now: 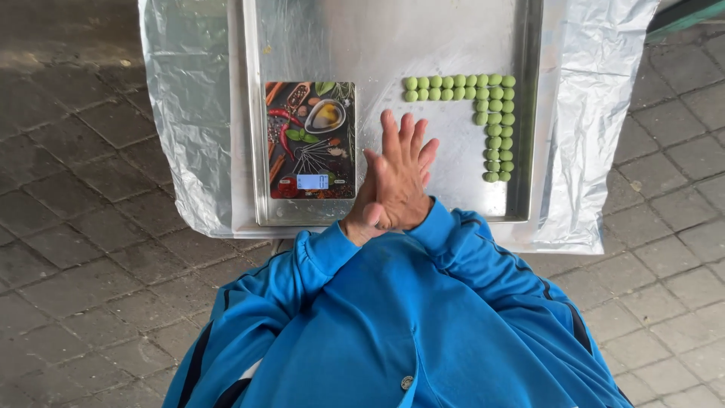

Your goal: Weighing small pieces of green dough on a digital scale and rolling them into uniform balls before placing them on a tray.

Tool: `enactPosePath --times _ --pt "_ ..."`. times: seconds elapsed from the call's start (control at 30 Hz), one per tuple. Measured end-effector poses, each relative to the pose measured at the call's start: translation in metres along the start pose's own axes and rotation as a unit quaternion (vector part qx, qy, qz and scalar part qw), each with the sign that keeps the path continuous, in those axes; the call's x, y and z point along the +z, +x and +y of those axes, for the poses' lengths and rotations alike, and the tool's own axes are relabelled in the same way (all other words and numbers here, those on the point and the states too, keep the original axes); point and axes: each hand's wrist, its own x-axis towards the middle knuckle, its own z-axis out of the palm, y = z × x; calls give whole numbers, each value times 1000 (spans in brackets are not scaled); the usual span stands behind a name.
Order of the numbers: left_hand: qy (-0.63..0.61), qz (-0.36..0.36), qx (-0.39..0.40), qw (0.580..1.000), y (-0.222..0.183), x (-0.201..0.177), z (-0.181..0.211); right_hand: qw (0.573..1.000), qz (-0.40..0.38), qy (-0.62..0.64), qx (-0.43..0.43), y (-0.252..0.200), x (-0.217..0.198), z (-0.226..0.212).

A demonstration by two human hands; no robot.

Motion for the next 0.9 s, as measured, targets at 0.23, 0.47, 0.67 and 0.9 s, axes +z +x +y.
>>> enactPosePath --times 0.23,0.47,0.67,0.9 --pt "-503 256 -164 809 4 -15 -6 990 62 129 -2 25 -26 -32" --pt "-500 161 -110 844 -3 -38 -23 983 -67 -165 33 18 -71 -51" --pt "-369 174 -168 897 3 -24 -6 968 -82 -212 106 0 -53 -64" --pt "-263 139 -93 950 -9 -49 -29 963 -58 -235 122 -25 -80 -2"
